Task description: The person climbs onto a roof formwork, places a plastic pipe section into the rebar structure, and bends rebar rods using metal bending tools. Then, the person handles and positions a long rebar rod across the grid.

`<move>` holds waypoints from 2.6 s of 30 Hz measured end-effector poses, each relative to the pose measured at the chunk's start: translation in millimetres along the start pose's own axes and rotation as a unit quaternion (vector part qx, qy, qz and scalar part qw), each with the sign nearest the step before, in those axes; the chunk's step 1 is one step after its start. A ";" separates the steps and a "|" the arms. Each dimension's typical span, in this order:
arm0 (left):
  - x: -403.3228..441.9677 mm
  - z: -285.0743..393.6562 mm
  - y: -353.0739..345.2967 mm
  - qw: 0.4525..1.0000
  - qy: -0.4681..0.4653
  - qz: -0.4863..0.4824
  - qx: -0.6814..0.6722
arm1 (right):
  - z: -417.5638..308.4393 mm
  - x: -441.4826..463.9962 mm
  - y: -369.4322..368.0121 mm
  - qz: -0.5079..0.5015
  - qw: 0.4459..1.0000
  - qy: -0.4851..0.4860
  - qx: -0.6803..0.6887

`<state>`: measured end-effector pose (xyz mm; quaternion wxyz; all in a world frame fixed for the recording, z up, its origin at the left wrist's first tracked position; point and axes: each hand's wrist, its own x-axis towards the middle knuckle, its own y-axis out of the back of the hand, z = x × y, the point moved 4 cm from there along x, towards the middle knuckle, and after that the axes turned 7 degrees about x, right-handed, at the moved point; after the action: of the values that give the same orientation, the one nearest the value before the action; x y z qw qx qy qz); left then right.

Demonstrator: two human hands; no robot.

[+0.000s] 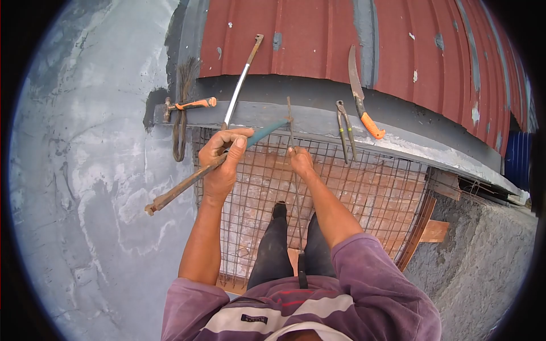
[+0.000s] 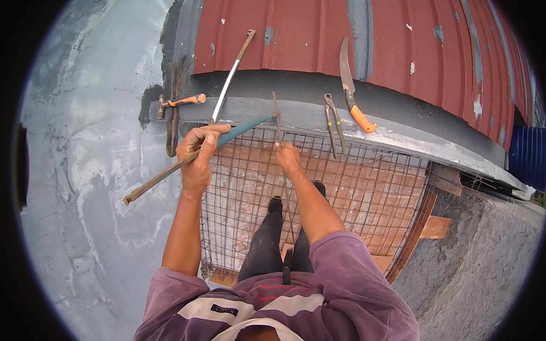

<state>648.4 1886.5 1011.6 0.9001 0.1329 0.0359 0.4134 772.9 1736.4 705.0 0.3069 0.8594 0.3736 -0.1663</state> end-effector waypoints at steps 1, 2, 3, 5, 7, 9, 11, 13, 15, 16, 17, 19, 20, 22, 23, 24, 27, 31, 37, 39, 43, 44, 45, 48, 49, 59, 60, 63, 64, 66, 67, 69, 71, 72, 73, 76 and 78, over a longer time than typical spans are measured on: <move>1.7 6.5 -4.5 0.999 -0.027 -0.018 -0.009 | 0.2 2.3 -1.0 -0.002 1.000 0.004 -0.001; 2.9 10.0 -7.2 0.998 -0.053 -0.036 -0.019 | 1.5 3.6 -1.4 -0.005 1.000 0.007 -0.002; 4.1 10.3 -8.9 0.995 -0.080 -0.054 -0.018 | 3.4 4.1 -1.5 -0.007 1.000 0.010 -0.003; 5.8 8.3 -14.4 0.987 -0.134 -0.090 -0.017 | -0.1 -0.1 2.9 -0.005 1.000 0.013 -0.010; 2.4 2.8 -23.5 0.992 -0.109 -0.028 -0.050 | -4.5 -3.5 6.7 0.003 1.000 0.018 -0.014; -2.4 2.8 -34.6 0.993 -0.093 0.020 -0.073 | -7.2 -4.9 6.1 0.015 1.000 0.022 -0.012; -7.1 5.1 -44.4 0.991 -0.085 0.054 -0.089 | -6.3 -4.5 5.4 0.016 1.000 0.015 -0.008; -10.9 6.0 -49.5 0.991 -0.076 0.079 -0.077 | -8.0 -5.8 7.6 0.004 1.000 0.001 -0.017; -11.0 10.4 -49.6 0.990 -0.077 0.104 -0.057 | -14.7 -7.7 14.4 -0.021 0.999 -0.015 -0.040; -13.1 9.0 -46.7 0.990 -0.009 0.116 -0.075 | -36.1 -7.8 25.9 0.052 0.998 0.034 -0.013; -14.0 9.3 -43.8 0.990 -0.024 0.118 -0.073 | -52.7 -16.3 46.1 0.128 0.989 0.074 0.015; -13.6 3.7 -39.5 0.989 -0.050 0.118 -0.069 | -102.4 -21.3 69.9 0.214 0.959 0.176 0.053; -13.8 0.8 -37.2 0.989 -0.057 0.119 -0.072 | -136.5 -13.1 72.4 0.223 0.944 0.236 0.062; -13.1 1.2 -34.3 0.989 -0.054 0.117 -0.069 | -196.1 18.1 56.2 0.051 0.974 0.205 0.078; -13.9 1.5 -32.9 0.989 -0.053 0.119 -0.068 | -211.1 42.3 36.4 -0.026 0.982 0.176 0.065; -15.0 1.2 -31.8 0.990 -0.038 0.115 -0.066 | -222.2 63.8 14.1 -0.104 0.982 0.146 0.052; -17.8 0.6 -30.5 0.992 -0.009 0.106 -0.062 | -234.1 89.3 -44.3 -0.306 0.952 -0.001 0.022; -18.3 -3.5 -27.7 0.990 -0.027 0.116 -0.072 | -236.2 95.0 -78.0 -0.392 0.917 -0.067 0.025; -24.9 -6.3 -27.8 0.986 -0.011 0.140 -0.086 | -213.7 120.4 -113.6 -0.417 0.896 -0.091 0.120; -23.8 -9.9 -26.9 0.982 -0.028 0.155 -0.103 | -209.5 128.6 -120.2 -0.411 0.893 -0.098 0.153; -28.2 -10.3 -25.8 0.979 -0.026 0.171 -0.109 | -214.8 121.2 -111.1 -0.331 0.912 -0.146 0.194; -28.1 -9.1 -25.8 0.979 -0.024 0.174 -0.101 | -215.1 121.5 -108.0 -0.312 0.905 -0.163 0.239; -27.6 -8.8 -26.0 0.979 -0.029 0.173 -0.099 | -215.0 121.8 -104.7 -0.293 0.896 -0.181 0.282; -25.6 -7.8 -28.7 0.980 -0.035 0.171 -0.096 | -240.8 102.4 -75.8 -0.127 0.913 -0.146 0.360; -23.1 -6.7 -29.8 0.981 -0.032 0.169 -0.092 | -251.7 101.5 -64.4 -0.097 0.931 -0.110 0.335; -7.2 3.9 -37.5 0.982 -0.028 0.167 -0.089 | -238.9 66.2 99.7 -0.022 0.963 0.218 0.159; -6.3 3.5 -38.0 0.982 -0.031 0.167 -0.088 | -232.9 62.6 110.3 -0.008 0.955 0.250 0.159; -2.1 9.0 -40.0 0.986 -0.036 0.144 -0.076 | -275.5 86.4 144.1 -0.058 0.939 0.208 0.266; 0.5 11.4 -41.6 0.987 -0.042 0.139 -0.074 | -295.9 96.6 155.9 -0.048 0.933 0.212 0.288; 2.2 14.6 -44.9 0.988 -0.050 0.128 -0.068 | -332.8 111.1 175.2 -0.014 0.919 0.239 0.312; 0.4 14.6 -46.4 0.991 -0.043 0.118 -0.055 | -344.0 114.5 181.5 0.011 0.913 0.262 0.312; -0.4 15.0 -48.2 0.994 -0.034 0.101 -0.031 | -352.0 122.0 189.0 0.039 0.905 0.283 0.314; 1.9 14.7 -47.6 0.992 -0.046 0.108 -0.041 | -362.0 129.1 193.7 0.061 0.893 0.305 0.325; 1.6 13.8 -47.4 0.991 -0.051 0.112 -0.046 | -364.1 132.9 197.4 0.071 0.886 0.314 0.334; 1.0 12.5 -46.5 0.990 -0.050 0.121 -0.052 | -364.6 139.2 200.8 0.080 0.879 0.322 0.342; 3.1 10.0 -43.8 0.987 -0.052 0.139 -0.068 | -373.0 157.9 207.2 0.093 0.861 0.341 0.365; 2.3 10.1 -42.9 0.986 -0.052 0.141 -0.073 | -372.5 162.5 203.1 0.098 0.856 0.341 0.376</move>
<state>683.2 1859.4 1009.9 0.8407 0.0918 -0.0604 0.5302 1053.2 1958.7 985.0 -0.1714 0.9443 0.2781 0.0406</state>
